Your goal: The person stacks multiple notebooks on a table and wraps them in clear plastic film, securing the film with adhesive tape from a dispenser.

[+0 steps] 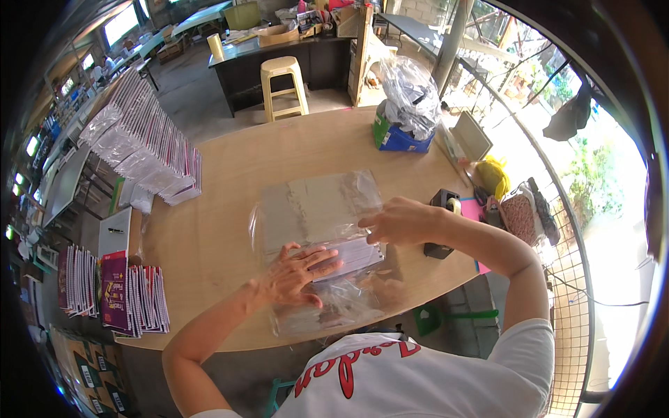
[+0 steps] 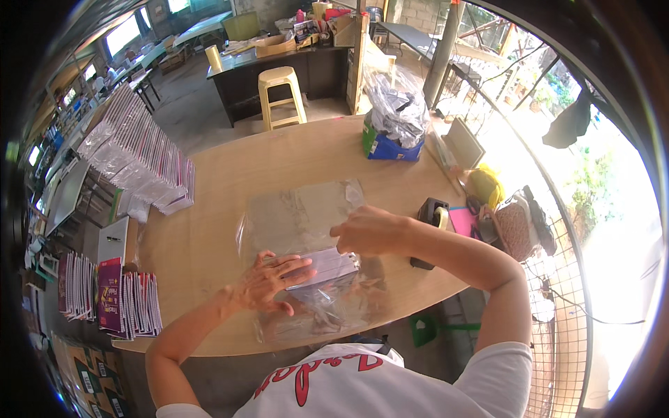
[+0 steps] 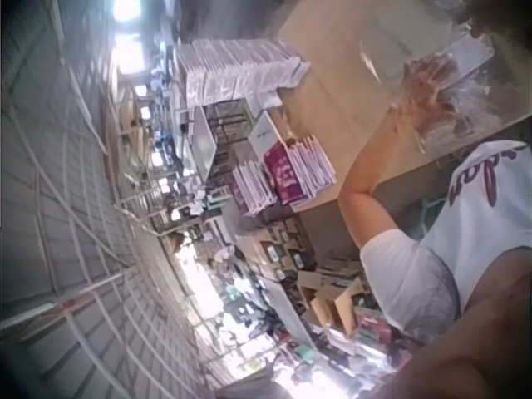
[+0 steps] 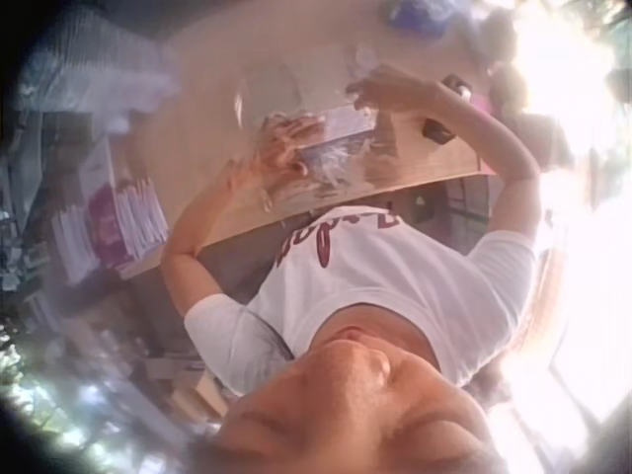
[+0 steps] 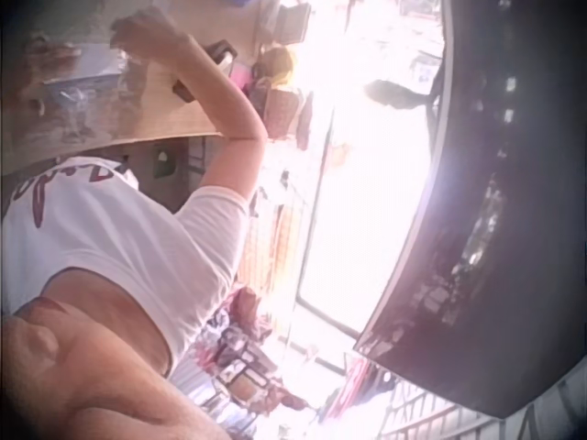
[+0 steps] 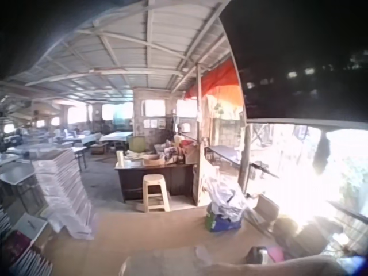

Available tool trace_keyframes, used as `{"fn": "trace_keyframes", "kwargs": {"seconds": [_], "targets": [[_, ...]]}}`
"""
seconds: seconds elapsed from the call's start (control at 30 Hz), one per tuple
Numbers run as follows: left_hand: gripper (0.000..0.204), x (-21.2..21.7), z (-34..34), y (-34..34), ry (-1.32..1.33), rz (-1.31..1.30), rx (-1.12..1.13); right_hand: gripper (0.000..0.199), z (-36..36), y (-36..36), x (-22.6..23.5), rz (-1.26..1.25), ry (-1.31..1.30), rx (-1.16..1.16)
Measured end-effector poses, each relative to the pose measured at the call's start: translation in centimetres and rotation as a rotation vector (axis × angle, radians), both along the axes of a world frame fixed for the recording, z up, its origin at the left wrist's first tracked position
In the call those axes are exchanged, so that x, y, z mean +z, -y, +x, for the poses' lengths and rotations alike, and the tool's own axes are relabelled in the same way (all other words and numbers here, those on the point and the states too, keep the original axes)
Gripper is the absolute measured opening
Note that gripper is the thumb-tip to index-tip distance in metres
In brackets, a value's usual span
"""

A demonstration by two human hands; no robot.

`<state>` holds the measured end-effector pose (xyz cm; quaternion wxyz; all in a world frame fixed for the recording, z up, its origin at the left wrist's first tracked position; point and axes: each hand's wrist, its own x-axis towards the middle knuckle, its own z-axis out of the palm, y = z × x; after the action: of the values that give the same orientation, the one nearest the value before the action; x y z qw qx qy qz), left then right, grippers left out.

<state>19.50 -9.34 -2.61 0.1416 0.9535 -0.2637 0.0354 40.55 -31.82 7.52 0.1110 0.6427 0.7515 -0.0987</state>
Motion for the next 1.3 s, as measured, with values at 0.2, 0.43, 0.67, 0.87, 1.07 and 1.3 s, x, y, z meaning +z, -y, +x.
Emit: {"fn": "trace_keyframes", "kwargs": {"seconds": [0.2, 0.43, 0.67, 0.87, 1.07, 1.3], "targets": [[0.094, -0.5, 0.3, -0.3, -0.022, 0.031, -0.030, 0.015, 1.0, 1.1, 0.1, 0.167, -0.067, 0.002], [0.093, 0.4, 0.5, -0.1, -0.051, 0.130, -0.073, 0.007, 0.5, -0.5, 0.5, -0.091, -0.283, -0.013], [0.091, 0.0, 0.7, 0.9, -0.052, 0.083, -0.069, 0.010, 0.0, -2.5, -3.0, 0.089, -0.671, 0.041], [0.096, 1.0, 1.0, 1.5, -0.087, 0.173, -0.094, 0.015, -2.7, -3.9, -5.5, 0.434, -0.586, 0.084], [0.100, 0.2, 0.9, 1.8, -0.052, 0.136, -0.106, 0.017, -3.7, -3.7, -8.8, 0.597, -0.632, 0.041], [0.094, -1.3, -1.1, 0.6, 0.090, -0.070, 0.081, 0.087, -4.1, -3.2, -10.5, 0.683, -0.744, -0.385]]}}
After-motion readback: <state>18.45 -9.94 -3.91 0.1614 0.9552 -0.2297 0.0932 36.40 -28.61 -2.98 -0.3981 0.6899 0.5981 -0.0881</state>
